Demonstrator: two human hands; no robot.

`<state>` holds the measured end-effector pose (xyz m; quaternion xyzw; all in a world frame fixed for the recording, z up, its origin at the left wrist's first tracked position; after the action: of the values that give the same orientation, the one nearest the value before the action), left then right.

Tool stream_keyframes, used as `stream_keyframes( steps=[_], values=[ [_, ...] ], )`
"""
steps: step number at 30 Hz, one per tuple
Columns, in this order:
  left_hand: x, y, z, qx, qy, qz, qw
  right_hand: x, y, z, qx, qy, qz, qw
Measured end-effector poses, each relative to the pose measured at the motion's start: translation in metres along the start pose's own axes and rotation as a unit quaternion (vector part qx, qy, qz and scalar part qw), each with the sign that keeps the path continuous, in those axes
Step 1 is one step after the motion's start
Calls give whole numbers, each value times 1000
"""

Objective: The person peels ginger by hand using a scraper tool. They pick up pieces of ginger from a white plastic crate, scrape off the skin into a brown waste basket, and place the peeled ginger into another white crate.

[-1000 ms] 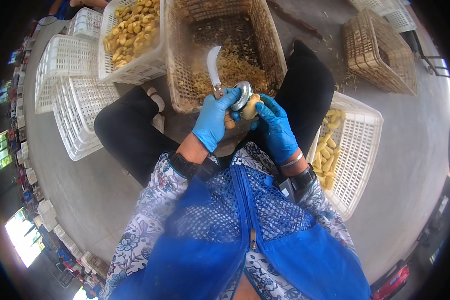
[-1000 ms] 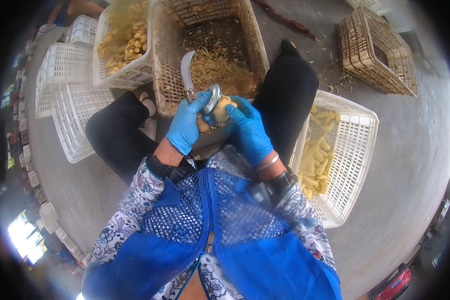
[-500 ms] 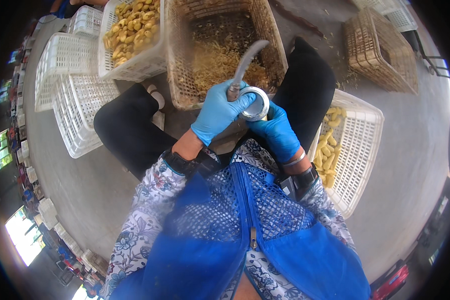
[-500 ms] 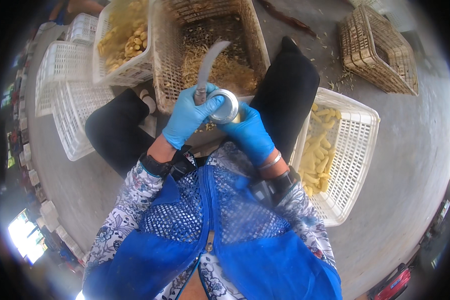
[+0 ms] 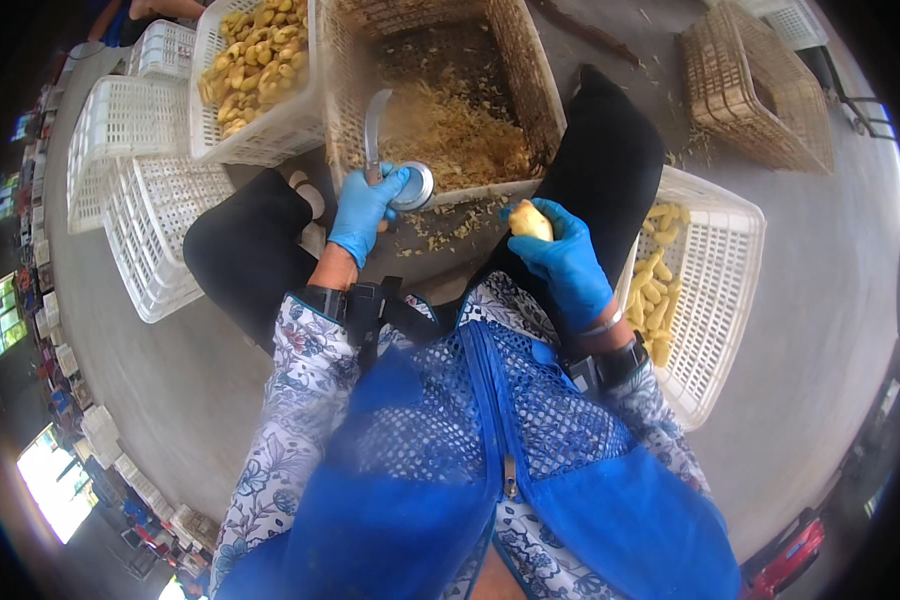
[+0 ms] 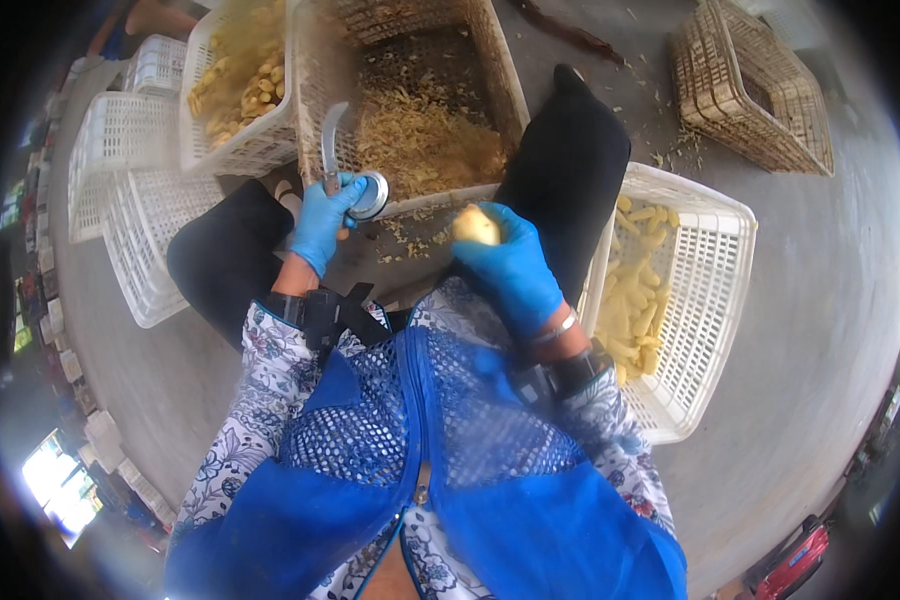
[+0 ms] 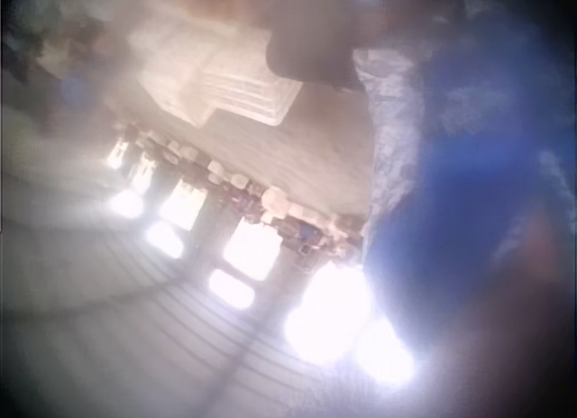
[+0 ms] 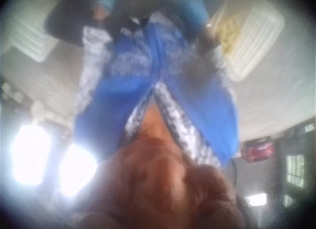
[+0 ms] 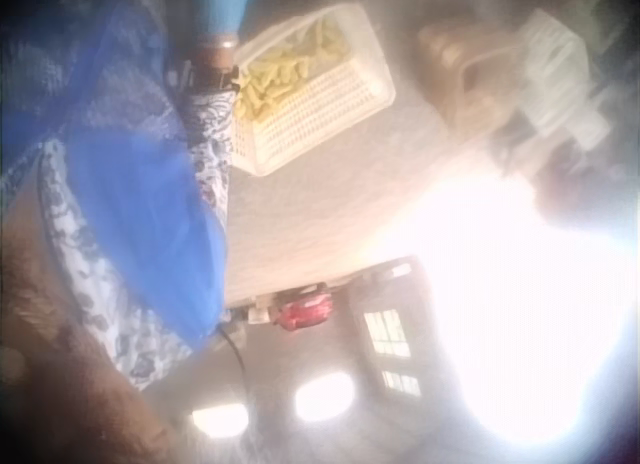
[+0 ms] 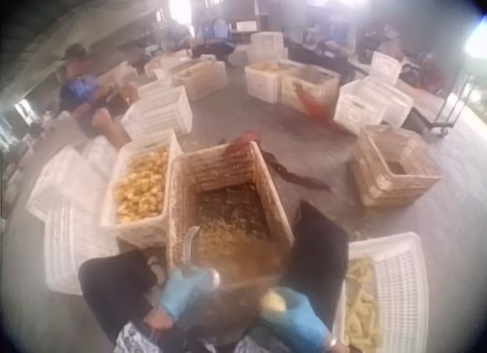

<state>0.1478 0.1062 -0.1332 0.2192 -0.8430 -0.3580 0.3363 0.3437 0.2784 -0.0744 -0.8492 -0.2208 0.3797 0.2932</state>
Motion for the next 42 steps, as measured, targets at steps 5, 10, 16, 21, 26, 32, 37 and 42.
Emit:
stream_keyframes(
  steps=[5,10,16,21,26,32,37,42],
  values=[
    [-55,88,-33,-222,-29,-32,974,3,14,19,30,-37,-87,995],
    [-34,33,19,-146,53,140,978,-10,2,6,-50,-2,-40,998],
    [-52,87,-32,-111,-46,-67,991,-2,16,10,-81,-1,52,995],
    [-48,62,10,-172,50,196,964,5,20,14,55,-43,-112,991],
    [-48,80,-16,-162,-48,7,986,-5,13,13,46,-5,-192,980],
    [-27,60,15,-165,77,304,935,-3,14,8,81,-30,-221,972],
    [-51,80,-22,-118,-78,-58,988,-1,10,11,-8,-9,-61,998],
    [-37,56,2,-132,45,71,988,-8,12,2,-67,-19,96,993]
  ],
)
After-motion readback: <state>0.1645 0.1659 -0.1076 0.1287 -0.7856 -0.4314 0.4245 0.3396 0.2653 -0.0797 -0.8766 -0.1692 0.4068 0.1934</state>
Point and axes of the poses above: each hand's wrist, its own z-axis towards the middle knuckle, its own x-axis out of the back of the hand, y = z × x, the point moved 5 cm from there along z, towards the middle knuckle, and after that the axes turned 15 degrees about z, right-handed, at the moved point
